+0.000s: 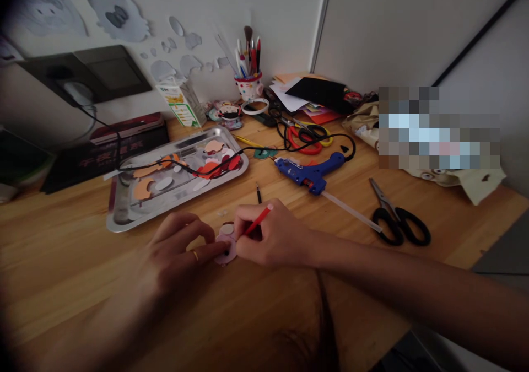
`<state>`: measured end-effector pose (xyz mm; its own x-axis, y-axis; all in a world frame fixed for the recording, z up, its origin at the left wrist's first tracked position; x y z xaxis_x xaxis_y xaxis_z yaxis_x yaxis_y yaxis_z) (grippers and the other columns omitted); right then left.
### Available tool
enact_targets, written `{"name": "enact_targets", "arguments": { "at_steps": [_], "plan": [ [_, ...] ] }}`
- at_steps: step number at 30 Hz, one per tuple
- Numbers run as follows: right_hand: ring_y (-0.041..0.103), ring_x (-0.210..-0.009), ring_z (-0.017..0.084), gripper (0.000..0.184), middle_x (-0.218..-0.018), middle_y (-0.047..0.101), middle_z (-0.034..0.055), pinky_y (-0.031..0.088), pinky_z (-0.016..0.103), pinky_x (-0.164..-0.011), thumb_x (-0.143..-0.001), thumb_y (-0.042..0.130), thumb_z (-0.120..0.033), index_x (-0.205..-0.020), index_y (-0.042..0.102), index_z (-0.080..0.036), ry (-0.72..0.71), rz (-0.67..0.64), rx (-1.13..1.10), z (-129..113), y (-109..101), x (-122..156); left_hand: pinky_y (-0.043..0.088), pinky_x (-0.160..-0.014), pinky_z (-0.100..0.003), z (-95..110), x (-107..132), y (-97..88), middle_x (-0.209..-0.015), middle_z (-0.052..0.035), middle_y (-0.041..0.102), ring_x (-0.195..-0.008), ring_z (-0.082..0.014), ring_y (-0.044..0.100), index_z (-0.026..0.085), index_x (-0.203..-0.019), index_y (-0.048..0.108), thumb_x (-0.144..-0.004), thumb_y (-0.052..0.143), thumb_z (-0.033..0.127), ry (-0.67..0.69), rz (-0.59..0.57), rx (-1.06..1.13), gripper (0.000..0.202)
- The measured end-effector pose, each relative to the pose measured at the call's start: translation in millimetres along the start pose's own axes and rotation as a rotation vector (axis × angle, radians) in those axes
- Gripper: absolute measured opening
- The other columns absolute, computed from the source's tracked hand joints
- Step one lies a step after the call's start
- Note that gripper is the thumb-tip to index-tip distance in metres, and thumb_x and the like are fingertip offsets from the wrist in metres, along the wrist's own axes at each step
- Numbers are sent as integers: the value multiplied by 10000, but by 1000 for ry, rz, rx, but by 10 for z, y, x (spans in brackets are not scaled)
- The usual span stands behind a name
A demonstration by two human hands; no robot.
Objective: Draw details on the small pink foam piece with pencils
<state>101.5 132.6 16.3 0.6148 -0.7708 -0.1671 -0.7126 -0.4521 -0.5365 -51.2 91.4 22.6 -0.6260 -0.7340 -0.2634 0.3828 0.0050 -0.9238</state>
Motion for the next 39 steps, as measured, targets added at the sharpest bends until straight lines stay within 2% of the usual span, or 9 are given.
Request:
{"name": "enact_targets", "arguments": {
  "at_steps": [13,18,23,26,28,30,34,36,39],
  "plan": [
    [415,-486,71,92,-534,493,-54,297,195,-451,-645,499,-87,-615,510,-174,6,4,-8,-1,-2,-6,453,-750,-407,-7,11,7,-890,-60,581,-935,-234,424,213,-974,642,-857,503,122,5,9,-11,203],
    [423,-484,73,96,-536,505,-54,304,194,-446,-638,500,-87,-618,517,-179,3,-48,-55,4,14,12,451,-757,-417,-5,0,3,-887,-61,577,-937,-231,417,217,-971,645,-873,477,130,10,11,-24,214],
    [414,-488,73,93,-549,494,-52,304,193,-439,-663,491,-92,-638,515,-178,-29,75,-92,3,-47,17,457,-727,-420,41,-10,11,-965,-86,583,-963,-259,408,183,-1000,618,-882,432,109,17,-19,-106,232],
    [426,-519,83,88,-581,496,-42,323,200,-454,-689,483,-100,-664,516,-178,-8,156,-120,16,-81,10,462,-658,-409,101,4,5,-934,-114,587,-893,-269,413,126,-993,602,-886,391,102,11,0,-174,238],
    [424,-523,82,87,-600,493,-40,327,201,-453,-710,481,-102,-690,521,-176,15,187,-147,28,-92,9,455,-638,-400,110,13,-9,-933,-114,584,-856,-263,412,126,-998,591,-874,396,88,-22,9,-160,234],
    [428,-525,79,88,-618,498,-39,331,198,-451,-723,483,-99,-713,527,-175,24,204,-168,36,-99,10,447,-673,-400,77,15,-45,-980,-98,577,-867,-253,413,150,-1030,569,-837,417,34,-71,17,-106,272],
    [432,-527,75,99,-632,510,-41,333,193,-448,-731,492,-88,-723,530,-179,46,215,-179,44,-110,11,407,-769,-421,-47,-4,-223,-1026,-61,552,-905,-241,408,193,-1060,523,-709,460,-50,-152,118,-21,431],
    [425,-516,72,99,-625,510,-42,327,192,-440,-732,493,-86,-720,531,-176,54,210,-172,42,-113,4,396,-778,-428,-78,-19,-268,-1021,-53,529,-912,-244,400,210,-1017,542,-681,500,-33,-138,73,0,417],
    [433,-525,77,97,-618,512,-36,334,196,-449,-722,491,-75,-715,535,-162,39,205,-155,37,-115,-5,398,-776,-433,-65,-31,-221,-1039,-58,507,-923,-252,396,219,-1030,565,-693,557,25,-45,-70,15,389]
  ]
}}
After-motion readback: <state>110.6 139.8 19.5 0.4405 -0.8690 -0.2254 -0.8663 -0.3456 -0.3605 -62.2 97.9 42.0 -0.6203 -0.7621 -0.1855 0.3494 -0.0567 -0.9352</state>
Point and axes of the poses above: each hand's wrist, its own x-axis away from the middle knuckle, its own y-axis out of the palm, z = x × y, the point moved 4 cm from there along -x, towards the middle knuckle
